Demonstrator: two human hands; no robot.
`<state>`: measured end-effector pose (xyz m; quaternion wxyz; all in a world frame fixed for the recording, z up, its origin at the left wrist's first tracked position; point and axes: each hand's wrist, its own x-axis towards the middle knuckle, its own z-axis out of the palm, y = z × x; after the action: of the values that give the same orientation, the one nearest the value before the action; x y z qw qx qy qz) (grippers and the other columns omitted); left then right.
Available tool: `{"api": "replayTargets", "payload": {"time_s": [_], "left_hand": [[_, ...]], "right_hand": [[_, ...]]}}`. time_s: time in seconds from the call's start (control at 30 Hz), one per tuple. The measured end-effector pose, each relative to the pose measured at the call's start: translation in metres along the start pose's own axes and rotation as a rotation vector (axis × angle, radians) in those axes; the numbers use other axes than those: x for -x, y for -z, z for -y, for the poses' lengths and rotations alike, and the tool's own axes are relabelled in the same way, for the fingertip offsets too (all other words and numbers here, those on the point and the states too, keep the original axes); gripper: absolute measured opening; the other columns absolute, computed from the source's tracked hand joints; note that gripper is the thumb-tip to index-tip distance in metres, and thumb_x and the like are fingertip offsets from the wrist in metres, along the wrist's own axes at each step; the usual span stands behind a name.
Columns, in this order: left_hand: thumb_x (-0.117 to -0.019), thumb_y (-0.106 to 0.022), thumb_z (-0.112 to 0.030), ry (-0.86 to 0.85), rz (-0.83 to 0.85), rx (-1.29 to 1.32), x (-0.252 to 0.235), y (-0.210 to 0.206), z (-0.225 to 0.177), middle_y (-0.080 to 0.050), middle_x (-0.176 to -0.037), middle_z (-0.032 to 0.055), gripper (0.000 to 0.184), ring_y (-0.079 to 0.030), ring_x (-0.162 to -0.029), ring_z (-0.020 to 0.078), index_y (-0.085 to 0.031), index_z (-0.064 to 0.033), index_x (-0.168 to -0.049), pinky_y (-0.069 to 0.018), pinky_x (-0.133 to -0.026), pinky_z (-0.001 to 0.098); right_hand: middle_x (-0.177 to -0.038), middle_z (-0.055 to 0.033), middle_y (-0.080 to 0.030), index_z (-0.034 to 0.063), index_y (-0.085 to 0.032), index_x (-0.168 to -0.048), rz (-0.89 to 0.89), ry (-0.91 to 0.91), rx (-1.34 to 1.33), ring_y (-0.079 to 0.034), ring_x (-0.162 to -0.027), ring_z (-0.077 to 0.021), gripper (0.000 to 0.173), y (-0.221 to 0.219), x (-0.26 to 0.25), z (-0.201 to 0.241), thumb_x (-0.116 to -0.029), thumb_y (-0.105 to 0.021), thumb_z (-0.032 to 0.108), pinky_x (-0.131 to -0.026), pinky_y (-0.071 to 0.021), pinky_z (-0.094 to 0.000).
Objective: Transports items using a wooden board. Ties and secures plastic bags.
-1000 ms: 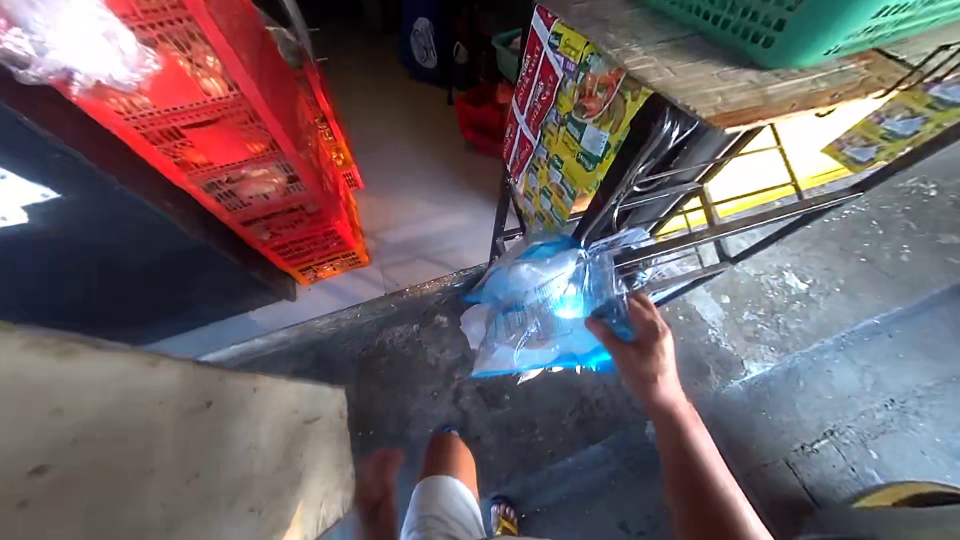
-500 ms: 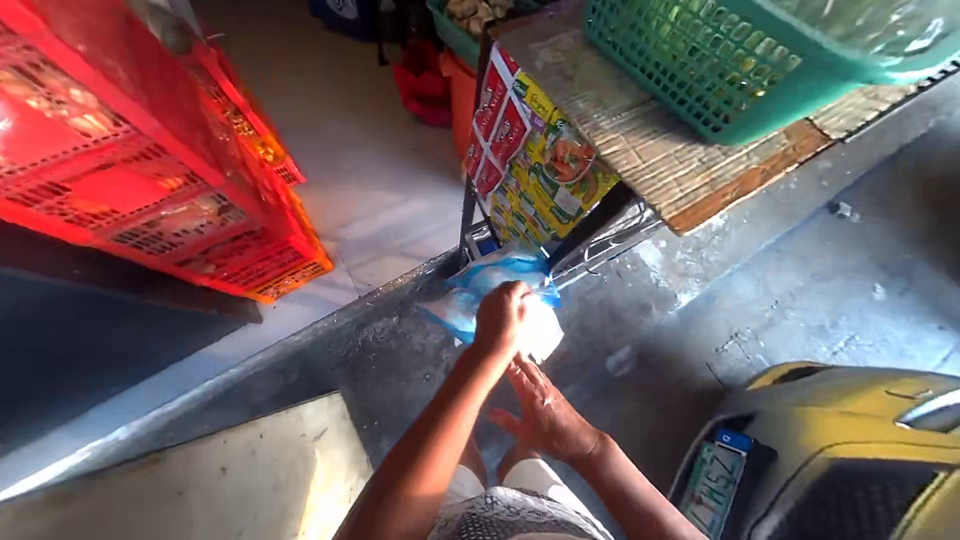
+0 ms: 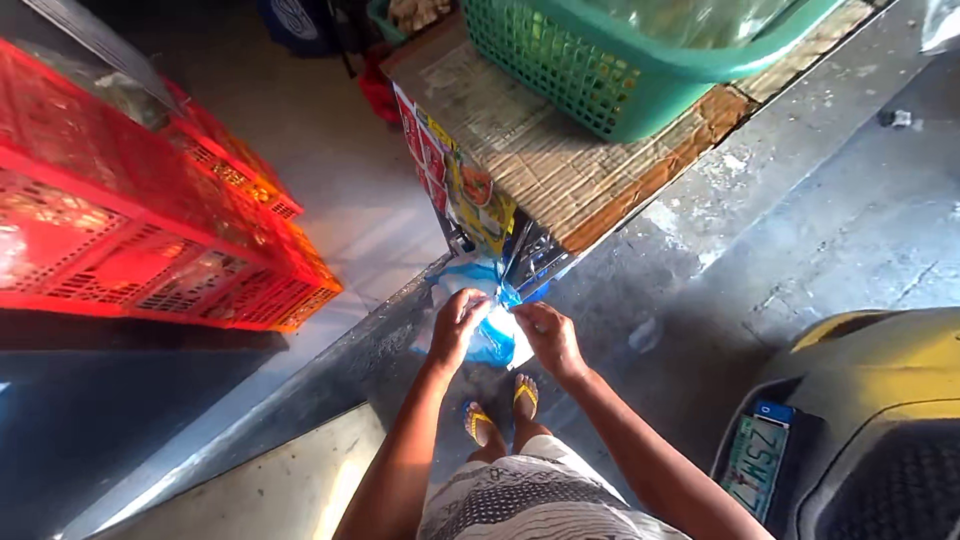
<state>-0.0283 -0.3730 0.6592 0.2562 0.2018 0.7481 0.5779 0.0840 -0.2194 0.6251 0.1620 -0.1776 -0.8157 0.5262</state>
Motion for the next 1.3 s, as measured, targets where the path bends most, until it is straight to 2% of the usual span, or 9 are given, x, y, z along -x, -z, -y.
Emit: {"api": "replayTargets", "payload": {"time_s": [0.17, 0.3, 0.53, 0.67, 0.77, 0.9, 1.07, 1.2, 1.3], "left_hand": [[-0.0991, -0.059, -0.008, 0.108, -0.147, -0.051, -0.001, -0.006, -0.010, -0.070, -0.104, 0.0111, 0.017, -0.065, -0.100, 0.0126, -0.069, 0.0031, -0.108, -0.0520, -0.093, 0.0319], [-0.0986, -0.062, -0.011, 0.074, -0.134, -0.295, -0.006, -0.005, -0.019, -0.072, -0.111, 0.0147, 0.021, -0.068, -0.107, 0.0171, -0.073, 0.0011, -0.113, -0.0520, -0.099, 0.0348], [-0.0949, -0.068, -0.013, 0.016, -0.051, -0.500, -0.011, 0.009, -0.026, -0.071, -0.108, 0.0154, 0.019, -0.067, -0.107, 0.0219, -0.077, -0.0015, -0.108, -0.0509, -0.100, 0.0385], [-0.0981, -0.060, -0.007, -0.012, 0.053, -0.308, -0.012, 0.018, -0.015, -0.069, -0.119, 0.0159, 0.019, -0.062, -0.117, 0.0197, -0.071, 0.0043, -0.109, -0.0466, -0.106, 0.0363], [-0.1028, -0.052, -0.005, 0.027, 0.049, -0.162, -0.007, 0.017, -0.019, -0.067, -0.105, 0.0101, 0.019, -0.063, -0.100, 0.0102, -0.065, 0.0055, -0.111, -0.0511, -0.094, 0.0288], [-0.1050, -0.052, -0.012, -0.026, 0.012, -0.201, -0.005, 0.009, -0.032, -0.065, -0.086, 0.0021, 0.020, -0.061, -0.075, 0.0042, -0.066, 0.0022, -0.109, -0.0530, -0.075, 0.0228], [-0.1032, -0.055, -0.008, -0.087, 0.014, -0.137, 0.001, 0.007, -0.050, -0.071, -0.095, 0.0057, 0.018, -0.068, -0.087, 0.0067, -0.068, 0.0030, -0.108, -0.0557, -0.087, 0.0258], [-0.1028, -0.055, -0.007, -0.098, -0.098, -0.141, 0.011, 0.018, -0.054, -0.070, -0.085, 0.0030, 0.016, -0.066, -0.081, 0.0071, -0.068, 0.0020, -0.106, -0.0555, -0.081, 0.0264], [-0.1026, -0.058, -0.011, -0.014, -0.161, -0.223, 0.018, 0.034, -0.044, -0.069, -0.091, 0.0052, 0.017, -0.065, -0.084, 0.0079, -0.068, 0.0012, -0.107, -0.0542, -0.082, 0.0273]], "right_hand": [[-0.127, -0.0200, -0.069, -0.0026, -0.068, -0.129, 0.229, -0.210, 0.051, -0.068, -0.118, -0.0268, 0.033, -0.010, -0.027, -0.001, -0.1036, -0.054, 0.014, -0.105, -0.0516, -0.0388], [-0.127, -0.0182, -0.070, -0.0012, -0.069, -0.127, 0.324, -0.212, 0.095, -0.065, -0.122, -0.0277, 0.034, -0.014, -0.032, -0.008, -0.1043, -0.055, 0.020, -0.109, -0.0469, -0.0442], [-0.105, -0.0197, -0.073, -0.0073, -0.071, -0.111, 0.179, -0.125, -0.020, -0.071, -0.102, -0.0274, 0.027, -0.018, -0.021, -0.025, -0.1016, -0.055, 0.012, -0.097, -0.0532, -0.0446], [-0.101, -0.0199, -0.071, -0.0101, -0.068, -0.111, 0.135, -0.086, -0.111, -0.070, -0.092, -0.0221, 0.024, -0.015, -0.013, -0.022, -0.1008, -0.054, 0.007, -0.089, -0.0564, -0.0368], [-0.102, -0.0194, -0.070, -0.0109, -0.067, -0.112, 0.154, -0.103, -0.162, -0.069, -0.090, -0.0188, 0.023, -0.013, -0.011, -0.016, -0.1002, -0.054, 0.004, -0.086, -0.0570, -0.0329], [-0.097, -0.0148, -0.068, -0.0110, -0.065, -0.111, 0.128, -0.110, -0.198, -0.064, -0.081, -0.0107, 0.022, -0.009, -0.010, -0.004, -0.1000, -0.054, 0.005, -0.077, -0.0547, -0.0259], [-0.095, -0.0097, -0.064, -0.0105, -0.064, -0.109, 0.088, -0.109, -0.291, -0.060, -0.084, -0.0043, 0.020, 0.000, -0.009, 0.015, -0.1006, -0.054, 0.005, -0.079, -0.0511, -0.0201], [-0.083, 0.0005, -0.059, -0.0053, -0.062, -0.106, 0.107, -0.116, -0.411, -0.054, -0.067, 0.0005, 0.016, 0.003, -0.007, 0.026, -0.1015, -0.054, 0.008, -0.064, -0.0485, -0.0176], [-0.079, 0.0035, -0.058, -0.0026, -0.063, -0.104, 0.134, -0.102, -0.473, -0.053, -0.063, 0.0003, 0.015, 0.003, -0.006, 0.033, -0.1013, -0.054, 0.009, -0.061, -0.0483, -0.0180]]}}
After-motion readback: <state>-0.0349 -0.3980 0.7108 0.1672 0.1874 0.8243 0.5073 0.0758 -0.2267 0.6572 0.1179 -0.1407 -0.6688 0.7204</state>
